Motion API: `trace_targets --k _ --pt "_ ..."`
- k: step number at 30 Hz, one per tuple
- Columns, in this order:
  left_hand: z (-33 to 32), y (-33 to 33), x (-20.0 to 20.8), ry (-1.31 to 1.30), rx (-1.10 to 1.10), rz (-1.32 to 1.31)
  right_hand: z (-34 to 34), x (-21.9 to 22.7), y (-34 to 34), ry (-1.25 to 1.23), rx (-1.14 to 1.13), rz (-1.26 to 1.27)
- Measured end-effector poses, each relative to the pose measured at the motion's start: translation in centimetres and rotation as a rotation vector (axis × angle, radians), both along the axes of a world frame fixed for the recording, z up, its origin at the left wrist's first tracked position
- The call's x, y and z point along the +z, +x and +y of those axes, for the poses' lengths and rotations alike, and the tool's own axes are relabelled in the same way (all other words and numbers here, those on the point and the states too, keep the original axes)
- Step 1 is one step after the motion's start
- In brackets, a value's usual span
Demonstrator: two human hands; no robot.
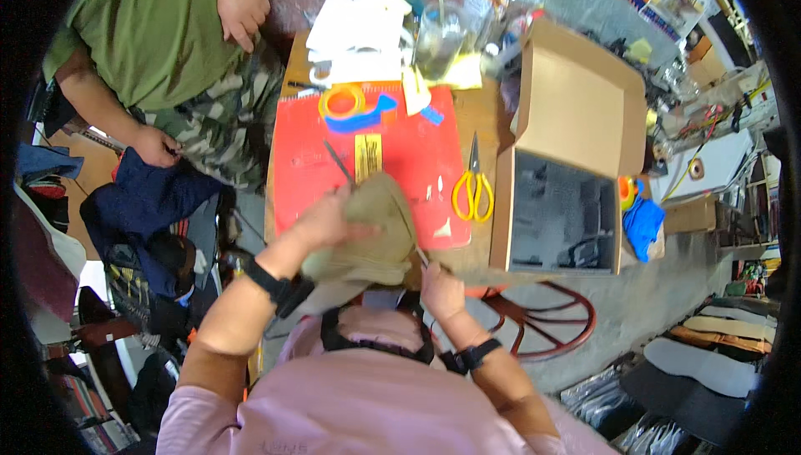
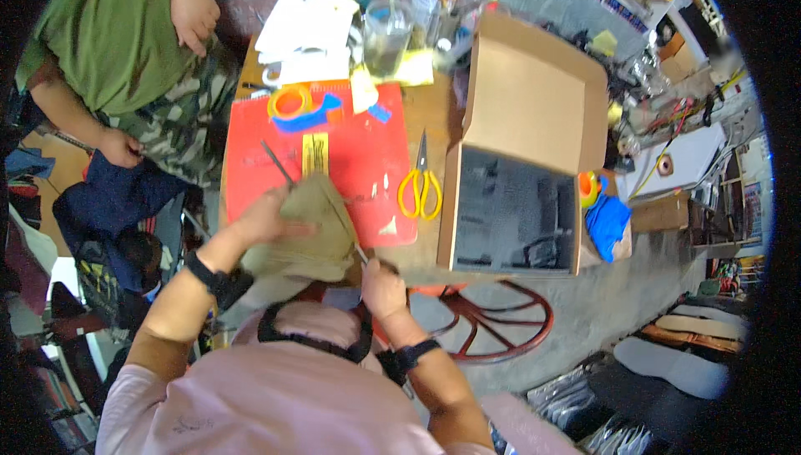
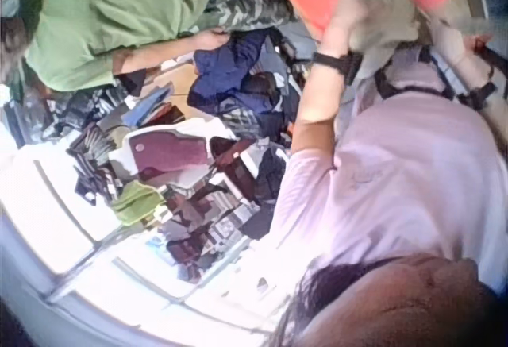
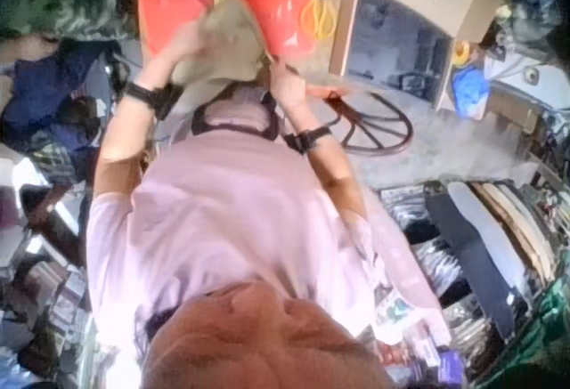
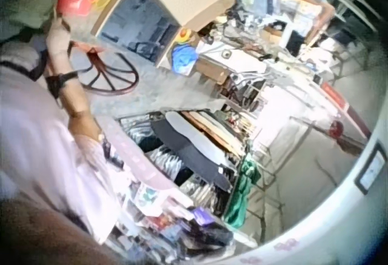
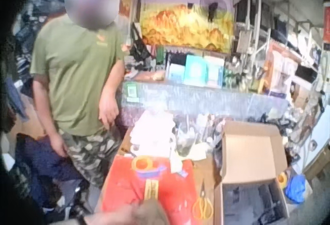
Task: The person uses yellow-handled scissors to cut a light-colored fabric piece on a red work surface. They repeatedly reposition and trim the fabric while another person assists by holding and adjusting the material.
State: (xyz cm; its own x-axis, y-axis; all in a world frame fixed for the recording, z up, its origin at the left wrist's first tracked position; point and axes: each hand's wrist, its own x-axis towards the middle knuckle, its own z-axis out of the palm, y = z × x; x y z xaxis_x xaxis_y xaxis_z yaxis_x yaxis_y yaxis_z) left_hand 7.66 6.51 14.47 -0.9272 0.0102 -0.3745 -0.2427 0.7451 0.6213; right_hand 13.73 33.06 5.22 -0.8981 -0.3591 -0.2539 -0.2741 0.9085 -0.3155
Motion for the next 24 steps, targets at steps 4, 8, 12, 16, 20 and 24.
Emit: trace_targets --k 4,8,12,16,20,24 --pt "-0.7 0.7 -0.8 0.047 -0.054 -0.030 0.2 -0.8 -0.1 -0.029 0.016 0.052" --pt "-1.7 -0.6 -0.3 0.234 -0.064 -0.087 0.2 -0.6 0.0 -0.033 -0.005 0.009" --pt "-2.3 -0.9 -0.8 0.281 -0.124 -0.150 0.5 4.2 1.1 0.011 0.003 -0.072" --pt "-0.1 -0.5 -1.9 0.174 -0.119 -0.196 1.9 5.1 2.5 -0.003 -0.058 -0.038" --pt "5.3 3.2 -0.7 -0.469 -0.253 0.095 1.4 5.4 2.2 0.003 -0.070 -0.017" --pt "7.4 3.5 1.2 -0.541 -0.240 0.002 1.1 4.2 2.4 -0.097 -0.075 0.017"
